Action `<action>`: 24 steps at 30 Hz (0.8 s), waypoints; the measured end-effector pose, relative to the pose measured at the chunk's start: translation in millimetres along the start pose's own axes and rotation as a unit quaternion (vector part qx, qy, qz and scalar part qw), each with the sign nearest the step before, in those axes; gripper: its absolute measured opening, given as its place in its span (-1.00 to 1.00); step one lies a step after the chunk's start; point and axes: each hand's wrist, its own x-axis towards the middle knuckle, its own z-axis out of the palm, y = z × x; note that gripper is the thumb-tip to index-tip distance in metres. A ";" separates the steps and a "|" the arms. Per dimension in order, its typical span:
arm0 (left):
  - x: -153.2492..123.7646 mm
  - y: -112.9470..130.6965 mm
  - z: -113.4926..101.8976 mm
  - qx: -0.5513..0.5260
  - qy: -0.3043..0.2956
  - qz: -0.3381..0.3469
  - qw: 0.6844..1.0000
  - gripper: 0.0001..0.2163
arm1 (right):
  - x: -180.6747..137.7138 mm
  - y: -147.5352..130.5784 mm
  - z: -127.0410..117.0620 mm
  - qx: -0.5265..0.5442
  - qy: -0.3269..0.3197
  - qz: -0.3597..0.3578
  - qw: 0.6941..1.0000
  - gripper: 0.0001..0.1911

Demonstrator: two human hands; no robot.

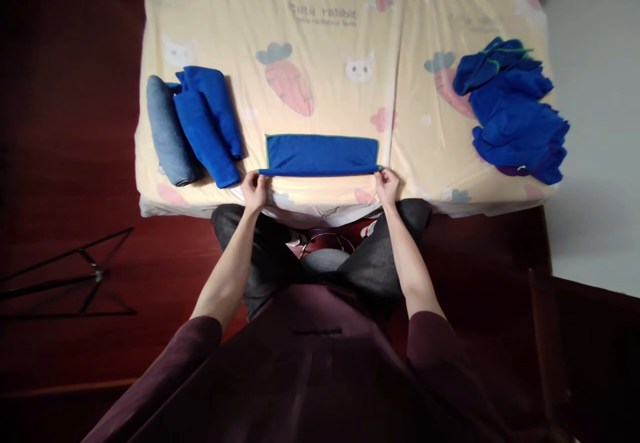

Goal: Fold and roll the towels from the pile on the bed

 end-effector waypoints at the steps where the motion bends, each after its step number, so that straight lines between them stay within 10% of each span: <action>1: 0.2 -0.1 0.6 -0.002 0.004 -0.009 1.000 -0.62 | 0.3 0.9 0.6 0.007 0.007 0.000 1.000 -0.74; 24: 0.4 11.0 1.0 -0.044 0.010 -0.065 0.997 -0.68 | 3.4 7.6 5.9 0.058 0.049 0.020 0.997 -0.48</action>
